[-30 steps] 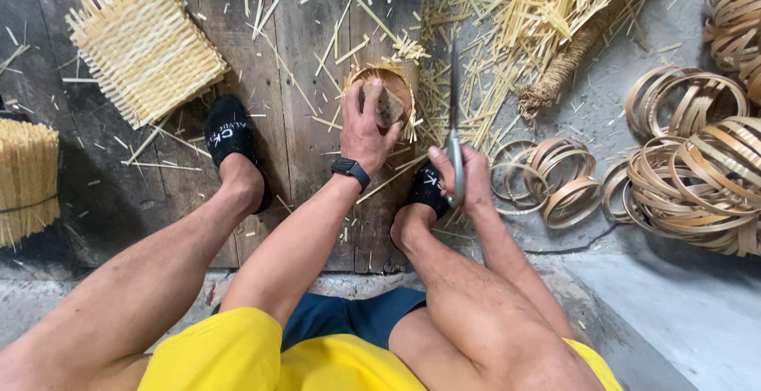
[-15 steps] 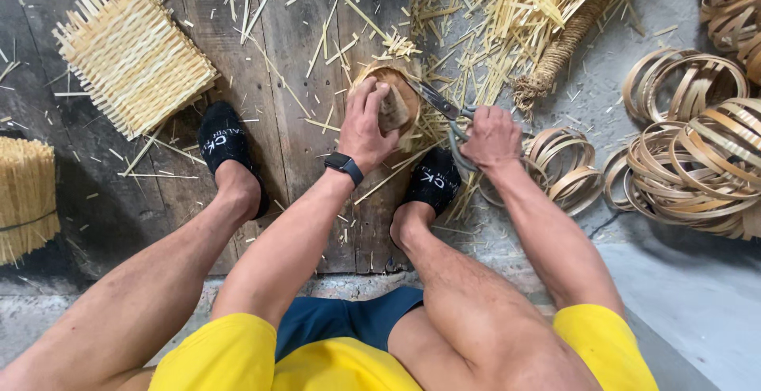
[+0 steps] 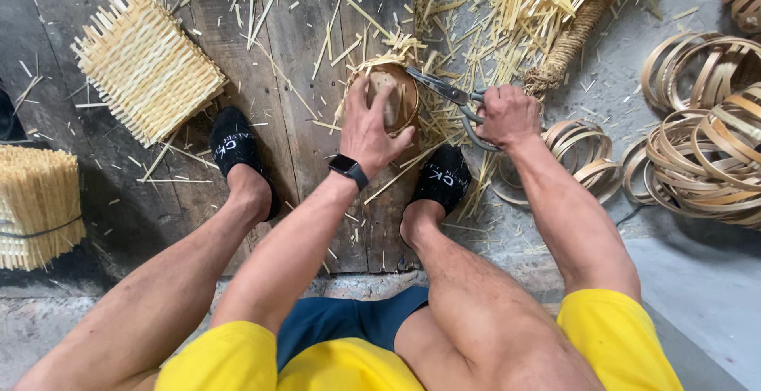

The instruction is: The person sits on the floor and trims a square woven bamboo mat with scissors, presses it over a round wooden mold, folds the protruding strips, and fits a bent bamboo rim ring around the edge to form a shallow basket, placing finished baskets on a pile. They repeat this cycle on several mats.

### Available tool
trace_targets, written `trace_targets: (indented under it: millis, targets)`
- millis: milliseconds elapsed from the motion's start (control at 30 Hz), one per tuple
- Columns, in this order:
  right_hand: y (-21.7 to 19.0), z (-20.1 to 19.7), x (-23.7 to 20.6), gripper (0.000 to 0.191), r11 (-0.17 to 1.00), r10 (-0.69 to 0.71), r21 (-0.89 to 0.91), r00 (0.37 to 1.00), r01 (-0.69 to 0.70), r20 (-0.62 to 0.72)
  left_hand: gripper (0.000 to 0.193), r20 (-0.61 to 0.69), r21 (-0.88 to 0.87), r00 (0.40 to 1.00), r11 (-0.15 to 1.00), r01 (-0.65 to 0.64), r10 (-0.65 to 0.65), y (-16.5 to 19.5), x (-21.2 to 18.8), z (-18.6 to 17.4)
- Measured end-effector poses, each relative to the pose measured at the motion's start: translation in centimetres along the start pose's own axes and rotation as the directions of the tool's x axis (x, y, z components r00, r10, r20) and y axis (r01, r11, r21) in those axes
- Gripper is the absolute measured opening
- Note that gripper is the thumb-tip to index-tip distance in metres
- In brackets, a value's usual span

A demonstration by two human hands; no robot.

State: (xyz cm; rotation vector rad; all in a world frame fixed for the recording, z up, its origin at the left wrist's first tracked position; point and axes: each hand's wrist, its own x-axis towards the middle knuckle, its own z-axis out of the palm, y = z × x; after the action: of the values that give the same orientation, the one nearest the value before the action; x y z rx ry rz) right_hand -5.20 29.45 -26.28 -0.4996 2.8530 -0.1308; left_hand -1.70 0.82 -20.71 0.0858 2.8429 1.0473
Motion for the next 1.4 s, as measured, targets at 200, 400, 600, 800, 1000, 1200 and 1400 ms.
trace_targets:
  millis: [200, 400, 600, 800, 1000, 1200, 1400]
  targets:
    - [-2.4, 0.4, 0.4, 0.042, 0.994, -0.097, -0.087, 0.938, 0.072, -0.333, 0.074, -0.079, -0.043, 0.997, 0.999, -0.026, 0.022, -0.6, -1.0, 1.9]
    - [-1.1, 0.7, 0.8, 0.019, 0.993, 0.003, -0.115, 0.999, 0.003, 0.051, 0.079, -0.005, -0.103, 1.0, 0.995, 0.004, -0.005, -1.8, -0.4, 0.6]
    - [-2.2, 0.6, 1.5, 0.047, 0.993, -0.088, -0.093, 0.974, 0.07, -0.21, 0.077, 0.081, -0.144, 0.993, 0.986, -0.079, 0.091, -1.6, 0.1, -0.7]
    - [-1.7, 0.1, 1.7, 0.015, 0.996, -0.009, -0.086, 0.999, 0.012, 0.043, 0.069, 0.175, -0.143, 0.978, 0.986, -0.09, 0.115, -2.1, 1.3, -2.1]
    - [-2.6, 0.0, 2.4, 0.045, 0.986, -0.137, -0.121, 0.976, 0.117, -0.168, 0.066, 0.297, -0.151, 0.938, 0.979, -0.138, 0.178, -2.6, 2.0, -2.4]
    - [-1.9, 0.2, 2.5, 0.012, 0.976, -0.083, -0.199, 0.996, 0.09, 0.042, 0.067, 0.151, -0.088, 0.981, 0.99, -0.112, 0.125, -2.7, 0.6, -2.4]
    - [-2.1, -0.1, 1.9, 0.034, 0.982, -0.149, -0.142, 0.973, 0.125, -0.175, 0.056, -0.107, -0.11, 0.994, 0.994, -0.006, -0.005, -2.0, -1.1, 0.6]
